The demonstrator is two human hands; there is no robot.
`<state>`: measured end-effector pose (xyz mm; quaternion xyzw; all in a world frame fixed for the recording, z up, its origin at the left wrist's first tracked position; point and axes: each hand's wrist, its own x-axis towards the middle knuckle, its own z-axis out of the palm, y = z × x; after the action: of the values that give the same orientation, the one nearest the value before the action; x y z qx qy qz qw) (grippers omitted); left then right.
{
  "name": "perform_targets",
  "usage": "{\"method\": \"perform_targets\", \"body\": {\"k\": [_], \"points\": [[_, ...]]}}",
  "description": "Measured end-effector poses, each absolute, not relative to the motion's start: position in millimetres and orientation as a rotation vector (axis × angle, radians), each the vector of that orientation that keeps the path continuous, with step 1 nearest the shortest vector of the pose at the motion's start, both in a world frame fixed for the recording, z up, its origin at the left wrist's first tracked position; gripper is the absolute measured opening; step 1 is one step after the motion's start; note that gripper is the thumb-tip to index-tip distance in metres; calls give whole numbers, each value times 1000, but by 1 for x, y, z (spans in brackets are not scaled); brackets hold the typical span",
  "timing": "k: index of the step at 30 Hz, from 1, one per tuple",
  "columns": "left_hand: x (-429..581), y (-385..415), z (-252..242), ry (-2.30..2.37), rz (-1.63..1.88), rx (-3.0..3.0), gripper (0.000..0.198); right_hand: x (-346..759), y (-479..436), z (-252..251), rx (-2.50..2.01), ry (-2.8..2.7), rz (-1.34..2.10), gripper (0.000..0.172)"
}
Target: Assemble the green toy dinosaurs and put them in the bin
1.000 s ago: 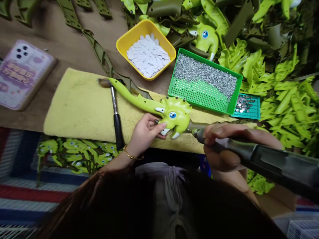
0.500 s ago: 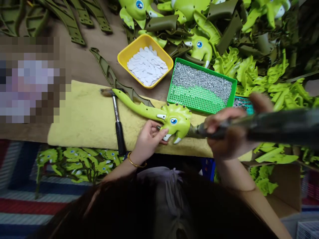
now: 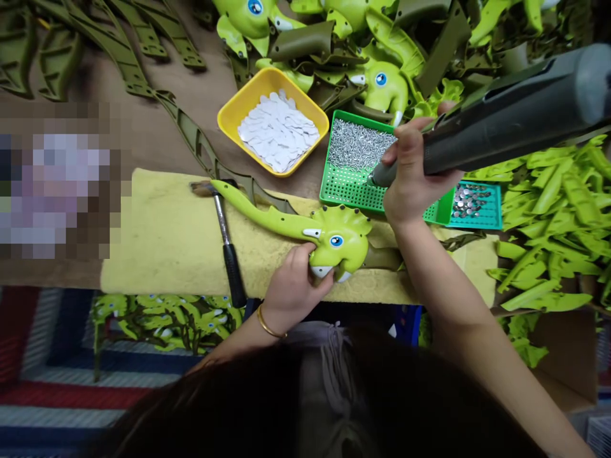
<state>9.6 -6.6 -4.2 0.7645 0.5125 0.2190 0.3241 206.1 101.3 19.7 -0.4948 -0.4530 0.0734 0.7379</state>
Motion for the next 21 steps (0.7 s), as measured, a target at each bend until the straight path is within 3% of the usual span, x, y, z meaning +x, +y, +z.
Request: {"method": "perform_targets", "body": {"k": [6, 11, 15, 21], "points": [[-3, 6, 3, 1128, 529, 1929, 42, 207, 105, 24, -1067, -1034, 180, 36], [-5, 12, 0, 1044, 588, 2053, 38, 201, 77, 61, -804, -988, 246, 30], [-5, 12, -2, 1033, 574, 2029, 37, 193, 37, 80, -840, -1056, 383, 27], [-6, 13, 1, 1043, 523, 1941, 36, 187, 23, 60, -922, -1084, 383, 36]]}}
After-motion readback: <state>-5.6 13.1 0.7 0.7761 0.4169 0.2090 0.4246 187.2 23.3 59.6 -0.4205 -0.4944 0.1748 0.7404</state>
